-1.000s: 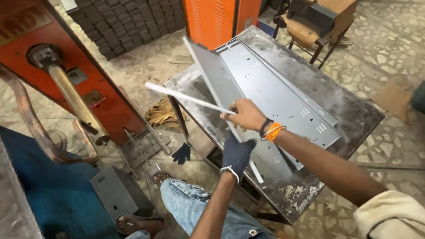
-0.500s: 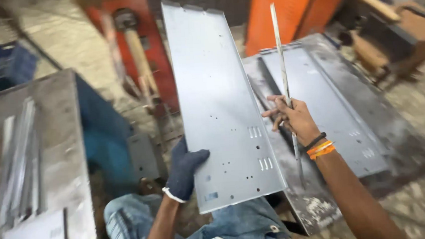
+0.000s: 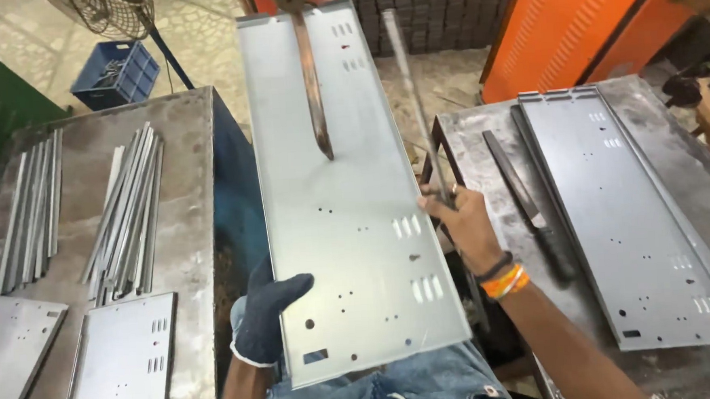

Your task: The recorder is spot welding thin metal strips onto larger flat metal panels using a stationary spot welding machine.

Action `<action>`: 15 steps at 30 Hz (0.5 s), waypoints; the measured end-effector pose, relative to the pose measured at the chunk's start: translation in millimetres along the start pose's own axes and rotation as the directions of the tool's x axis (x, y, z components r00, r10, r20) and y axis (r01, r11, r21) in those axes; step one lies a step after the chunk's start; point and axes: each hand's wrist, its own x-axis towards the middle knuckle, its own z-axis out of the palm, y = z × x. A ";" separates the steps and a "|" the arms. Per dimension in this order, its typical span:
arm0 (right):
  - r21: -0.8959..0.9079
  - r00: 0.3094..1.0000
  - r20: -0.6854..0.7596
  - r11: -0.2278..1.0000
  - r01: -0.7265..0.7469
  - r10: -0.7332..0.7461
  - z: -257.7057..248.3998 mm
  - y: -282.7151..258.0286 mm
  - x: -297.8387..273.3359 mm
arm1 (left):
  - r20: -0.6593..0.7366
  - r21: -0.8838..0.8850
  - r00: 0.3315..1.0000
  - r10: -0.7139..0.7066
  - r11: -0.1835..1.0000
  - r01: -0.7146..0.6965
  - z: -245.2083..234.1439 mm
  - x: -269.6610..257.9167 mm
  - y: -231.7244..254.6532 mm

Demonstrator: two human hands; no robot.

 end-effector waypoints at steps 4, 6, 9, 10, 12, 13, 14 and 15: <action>-0.074 0.999 -0.039 0.997 0.009 -0.012 -25.5 0.2 2.7 | 0.017 0.063 1.000 0.018 0.998 -0.019 -20.3 10.9 24.1; -0.172 0.994 -0.101 0.985 0.009 -0.027 -50.9 1.5 7.9 | 0.022 0.351 0.995 0.102 0.931 -0.103 -46.7 27.6 31.1; -0.334 0.970 -0.232 0.942 -0.017 -0.065 -89.9 -12.4 19.4 | -0.088 0.862 0.972 0.216 0.506 -0.035 -53.1 42.4 88.2; -0.334 0.969 -0.236 0.942 -0.012 -0.072 -97.1 -24.1 22.3 | -0.082 0.862 0.972 0.220 0.505 -0.042 -54.5 43.6 103.6; -0.736 0.944 -0.206 0.677 0.025 -0.259 -111.1 -47.6 27.1 | -0.170 0.964 0.957 0.234 0.241 0.113 -57.1 46.3 135.9; -0.734 0.940 -0.213 0.678 0.026 -0.266 -112.0 -56.3 37.5 | -0.161 0.966 0.958 0.239 0.237 0.103 -68.0 53.4 142.7; -0.807 0.906 -0.055 0.553 0.207 -0.420 -115.5 -64.2 43.3 | -0.087 0.990 0.957 0.277 0.133 0.052 -78.1 60.6 146.6; -0.840 0.833 0.117 0.393 0.374 -0.541 -119.4 -71.8 48.9 | -0.010 1.000 0.951 0.308 0.027 0.001 -88.1 68.1 150.1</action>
